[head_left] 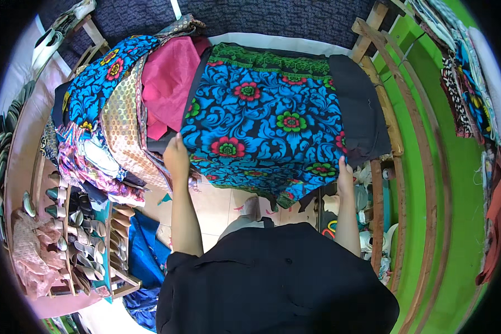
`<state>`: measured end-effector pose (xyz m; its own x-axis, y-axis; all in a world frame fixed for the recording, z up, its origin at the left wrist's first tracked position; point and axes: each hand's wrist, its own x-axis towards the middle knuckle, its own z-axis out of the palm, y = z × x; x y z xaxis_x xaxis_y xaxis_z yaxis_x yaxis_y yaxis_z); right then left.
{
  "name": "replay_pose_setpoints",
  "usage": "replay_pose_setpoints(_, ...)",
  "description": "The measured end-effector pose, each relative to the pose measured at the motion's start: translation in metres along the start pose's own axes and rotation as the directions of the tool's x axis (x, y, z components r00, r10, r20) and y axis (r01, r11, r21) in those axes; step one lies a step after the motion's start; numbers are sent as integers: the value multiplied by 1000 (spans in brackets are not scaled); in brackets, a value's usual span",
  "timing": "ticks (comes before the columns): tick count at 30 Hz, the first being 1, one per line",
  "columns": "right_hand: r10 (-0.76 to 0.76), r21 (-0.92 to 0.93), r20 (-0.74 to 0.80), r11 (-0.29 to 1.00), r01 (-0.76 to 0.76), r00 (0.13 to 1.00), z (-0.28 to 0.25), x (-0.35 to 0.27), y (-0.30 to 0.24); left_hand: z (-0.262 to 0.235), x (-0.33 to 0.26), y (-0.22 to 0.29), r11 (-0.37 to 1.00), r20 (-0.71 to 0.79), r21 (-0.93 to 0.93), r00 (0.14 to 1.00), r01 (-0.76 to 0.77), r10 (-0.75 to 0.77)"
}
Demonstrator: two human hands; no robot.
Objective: Folding and organizing colorful patterned fabric pieces in a garment or shoe workshop.
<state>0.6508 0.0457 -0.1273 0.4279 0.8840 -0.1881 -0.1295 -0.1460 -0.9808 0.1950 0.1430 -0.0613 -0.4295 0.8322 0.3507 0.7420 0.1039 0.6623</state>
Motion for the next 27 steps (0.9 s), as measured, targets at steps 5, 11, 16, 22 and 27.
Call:
replay_pose_setpoints(5,-90,-100,46,991,94,995,7,-41,-24,-7,-15,-45,907,231,-323,952,271,-202)
replay_pose_setpoints(11,-276,-274,-46,928,253,960,-3,-75,-36,-41,-56,-58,764,666,-479,746,433,-4)
replay_pose_setpoints(16,-446,-262,-110,875,407,889,1,-109,-62,-87,-82,-36,840,475,-482,880,251,9)
replay_pose_setpoints(22,-592,-247,-394,805,539,703,-7,-151,-74,-132,-115,-30,891,-100,-452,990,42,-98)
replay_pose_setpoints(27,-682,-374,-716,558,741,152,-1,-201,-122,-228,-134,28,647,-505,-712,839,-272,-204)
